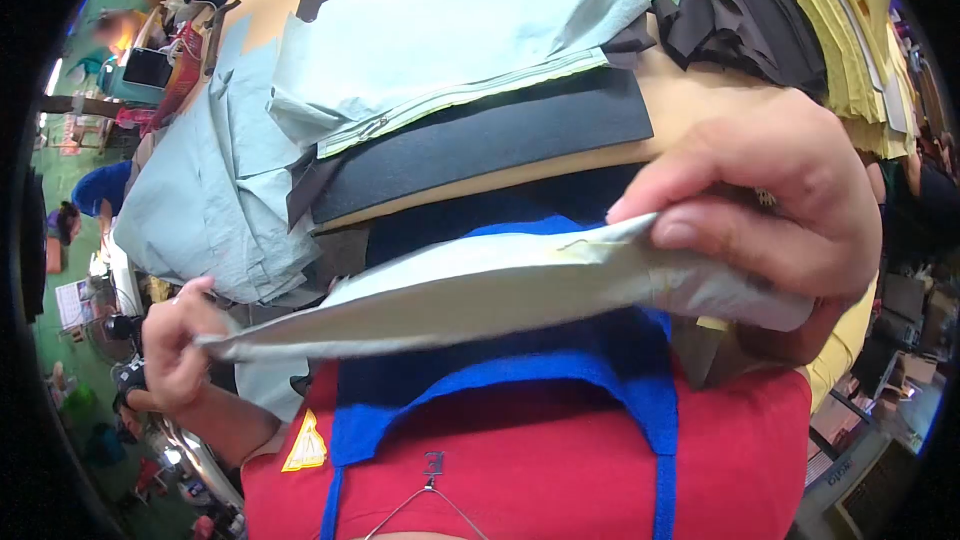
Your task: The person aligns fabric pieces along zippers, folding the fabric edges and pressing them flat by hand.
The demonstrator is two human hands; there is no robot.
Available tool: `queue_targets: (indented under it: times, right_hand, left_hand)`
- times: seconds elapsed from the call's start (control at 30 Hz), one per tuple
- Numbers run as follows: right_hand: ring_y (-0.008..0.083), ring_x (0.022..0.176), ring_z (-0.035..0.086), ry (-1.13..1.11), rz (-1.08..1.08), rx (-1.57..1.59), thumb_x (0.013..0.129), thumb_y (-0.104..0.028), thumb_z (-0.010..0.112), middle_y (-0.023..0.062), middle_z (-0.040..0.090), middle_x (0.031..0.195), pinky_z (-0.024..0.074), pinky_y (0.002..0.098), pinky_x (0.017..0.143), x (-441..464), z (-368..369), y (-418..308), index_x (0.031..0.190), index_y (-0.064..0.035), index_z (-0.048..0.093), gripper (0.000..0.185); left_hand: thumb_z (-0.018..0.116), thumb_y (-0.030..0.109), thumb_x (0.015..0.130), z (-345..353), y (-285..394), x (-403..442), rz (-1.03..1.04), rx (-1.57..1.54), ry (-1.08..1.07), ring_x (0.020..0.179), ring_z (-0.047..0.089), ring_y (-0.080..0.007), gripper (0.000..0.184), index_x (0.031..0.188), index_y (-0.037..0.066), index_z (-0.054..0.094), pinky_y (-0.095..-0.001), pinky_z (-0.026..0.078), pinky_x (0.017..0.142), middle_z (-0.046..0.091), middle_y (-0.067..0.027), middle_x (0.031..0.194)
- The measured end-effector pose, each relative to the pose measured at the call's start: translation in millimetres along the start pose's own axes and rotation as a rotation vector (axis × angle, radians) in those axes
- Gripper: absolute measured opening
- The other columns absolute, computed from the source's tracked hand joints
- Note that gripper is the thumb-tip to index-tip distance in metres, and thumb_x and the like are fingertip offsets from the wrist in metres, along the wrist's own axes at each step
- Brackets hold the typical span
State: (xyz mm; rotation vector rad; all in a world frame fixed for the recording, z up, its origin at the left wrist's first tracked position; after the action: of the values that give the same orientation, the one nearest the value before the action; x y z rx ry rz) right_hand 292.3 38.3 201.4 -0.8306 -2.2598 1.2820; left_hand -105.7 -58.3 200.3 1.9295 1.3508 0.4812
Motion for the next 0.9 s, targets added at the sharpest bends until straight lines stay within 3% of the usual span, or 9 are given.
queue_targets:
  times: [0.03,0.07,0.2,0.27,0.4,0.47,0.63,0.73,0.9]
  right_hand:
    - [0.0199,0.077,0.071,-0.070,-0.029,-0.044,0.090,-0.011,0.071,0.0116,0.074,0.084,0.0535,0.0308,0.072,7.8,3.4,6.7,0.098,0.0000,0.075,0.015]
    - [0.0198,0.079,0.071,-0.142,-0.060,-0.088,0.093,-0.011,0.070,0.0114,0.074,0.087,0.0541,0.0308,0.072,15.7,9.0,14.0,0.102,0.0005,0.075,0.016]
    - [0.0243,0.082,0.068,-0.181,0.311,-0.247,0.097,-0.024,0.064,0.0169,0.072,0.088,0.0529,0.0362,0.078,56.0,40.7,113.7,0.105,0.0024,0.071,0.029]
    - [0.0181,0.078,0.064,-0.098,0.219,-0.304,0.098,-0.021,0.065,0.0123,0.070,0.084,0.0511,0.0333,0.074,62.3,48.3,155.2,0.104,0.0020,0.071,0.024]
    - [0.0174,0.078,0.064,-0.093,0.392,-0.260,0.097,-0.022,0.067,0.0125,0.071,0.083,0.0513,0.0341,0.074,64.2,51.4,175.7,0.104,0.0019,0.071,0.025]
    - [0.0214,0.080,0.066,-0.090,0.403,-0.253,0.096,-0.023,0.067,0.0140,0.071,0.085,0.0519,0.0355,0.076,63.2,49.4,176.9,0.104,0.0007,0.072,0.025]
    - [0.0319,0.087,0.069,-0.051,0.346,-0.365,0.093,-0.023,0.065,0.0167,0.072,0.091,0.0537,0.0400,0.081,60.4,42.5,172.4,0.103,-0.0021,0.071,0.025]
    - [0.0343,0.089,0.065,0.320,0.030,-0.711,0.093,-0.020,0.065,0.0168,0.069,0.100,0.0522,0.0413,0.081,66.3,53.9,137.7,0.109,-0.0046,0.069,0.022]
    - [0.0266,0.095,0.066,0.320,-0.131,-0.652,0.088,-0.023,0.073,0.0077,0.069,0.100,0.0493,0.0381,0.086,81.2,114.1,115.3,0.106,-0.0091,0.069,0.023]
  left_hand:
    - [0.040,-0.002,0.053,-7.8,-5.0,-4.0,-0.049,-0.109,-0.048,0.060,0.062,-0.0198,0.028,0.070,0.009,0.060,-0.0429,0.044,0.103,0.063,-0.0024,0.063]
    - [0.046,-0.002,0.062,-16.2,-17.4,-5.4,-0.067,-0.075,-0.042,0.067,0.065,-0.0211,0.024,0.076,0.006,0.062,-0.0419,0.046,0.098,0.066,-0.0057,0.073]
    - [0.054,0.010,0.091,17.1,-114.7,68.3,-0.394,0.740,-0.010,0.098,0.068,-0.0275,0.023,0.109,0.010,0.069,-0.0470,0.048,0.092,0.070,-0.0098,0.103]
    - [0.057,0.018,0.096,54.9,-91.2,102.4,-0.143,1.013,0.207,0.111,0.064,-0.0290,0.025,0.117,0.011,0.067,-0.0472,0.046,0.097,0.068,-0.0097,0.116]
    - [0.061,0.025,0.098,136.3,-54.4,141.8,0.078,0.630,0.337,0.117,0.060,-0.0327,0.035,0.131,0.013,0.064,-0.0435,0.045,0.097,0.064,-0.0153,0.125]
    - [0.064,0.029,0.096,166.5,-56.4,152.9,0.113,0.551,0.338,0.116,0.059,-0.0315,0.038,0.131,0.014,0.065,-0.0424,0.045,0.096,0.064,-0.0149,0.122]
    - [0.073,0.022,0.090,174.8,-63.3,167.4,0.182,0.432,0.513,0.094,0.061,-0.0251,0.014,0.101,0.014,0.072,-0.0379,0.043,0.079,0.065,-0.0041,0.096]
    - [0.072,0.021,0.090,175.9,-63.6,167.6,0.189,0.405,0.513,0.093,0.062,-0.0255,0.012,0.099,0.013,0.070,-0.0384,0.043,0.081,0.066,-0.0038,0.095]
    - [0.072,0.013,0.090,179.4,-59.5,161.9,0.316,0.358,0.502,0.072,0.062,-0.0248,0.009,0.097,0.012,0.067,-0.0368,0.046,0.067,0.068,-0.0048,0.087]
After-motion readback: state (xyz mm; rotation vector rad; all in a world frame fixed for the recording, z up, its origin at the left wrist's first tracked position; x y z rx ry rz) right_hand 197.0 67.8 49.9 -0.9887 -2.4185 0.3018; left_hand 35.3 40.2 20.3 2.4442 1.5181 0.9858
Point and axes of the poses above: each hand's wrist, its own x-axis towards the middle knuckle, its own z-axis out of the palm, y = z × x, the point moved 7 cm from there along x, towards the middle knuckle
